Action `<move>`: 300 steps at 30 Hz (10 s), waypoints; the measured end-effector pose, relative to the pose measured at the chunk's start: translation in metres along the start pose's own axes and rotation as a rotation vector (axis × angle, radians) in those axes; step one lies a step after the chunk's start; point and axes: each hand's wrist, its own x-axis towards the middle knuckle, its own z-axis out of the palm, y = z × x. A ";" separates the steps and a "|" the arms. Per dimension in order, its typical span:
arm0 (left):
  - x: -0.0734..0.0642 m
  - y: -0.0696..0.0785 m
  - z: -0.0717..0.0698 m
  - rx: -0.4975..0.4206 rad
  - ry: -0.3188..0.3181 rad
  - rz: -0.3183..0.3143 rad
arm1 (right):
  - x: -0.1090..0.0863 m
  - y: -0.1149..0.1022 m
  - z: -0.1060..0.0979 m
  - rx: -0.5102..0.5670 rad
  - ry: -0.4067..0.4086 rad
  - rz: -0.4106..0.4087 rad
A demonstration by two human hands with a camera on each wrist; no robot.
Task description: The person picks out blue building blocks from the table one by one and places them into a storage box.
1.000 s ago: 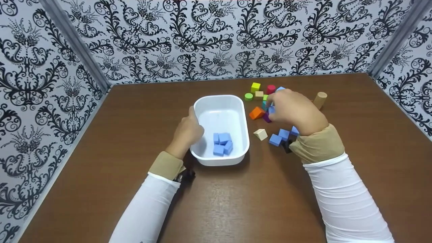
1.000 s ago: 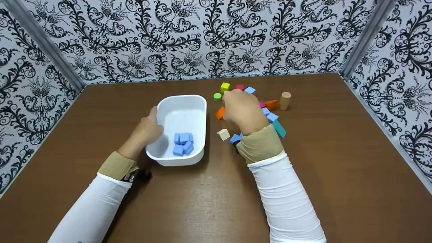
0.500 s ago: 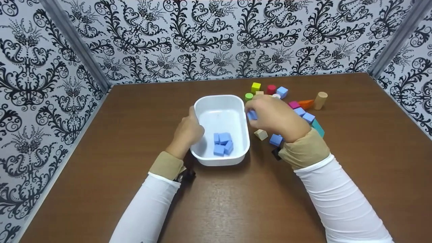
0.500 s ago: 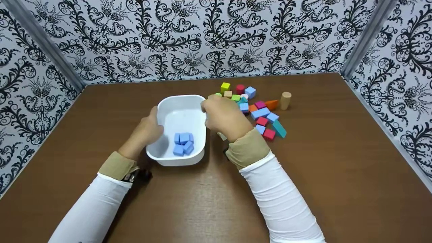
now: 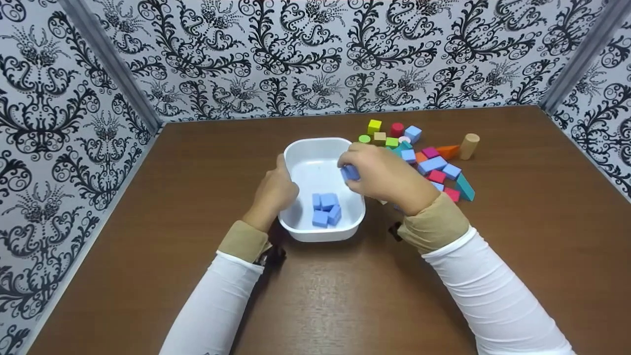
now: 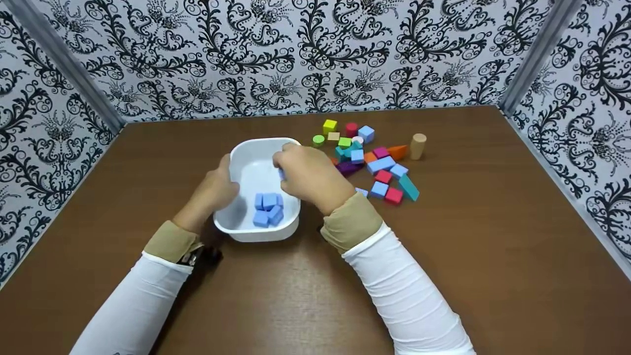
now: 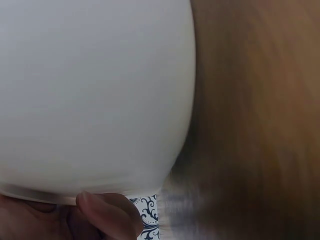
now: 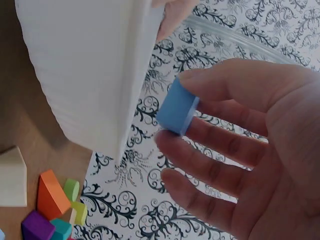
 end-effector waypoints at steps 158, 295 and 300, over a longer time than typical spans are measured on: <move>0.001 -0.003 0.001 -0.010 0.008 0.026 | -0.016 0.054 0.007 -0.080 -0.474 0.540; -0.001 -0.001 0.001 -0.002 0.016 0.039 | 0.004 -0.035 0.061 0.046 -0.087 -0.350; -0.001 -0.001 0.001 -0.002 0.020 0.044 | 0.004 -0.033 0.061 0.018 -0.101 -0.318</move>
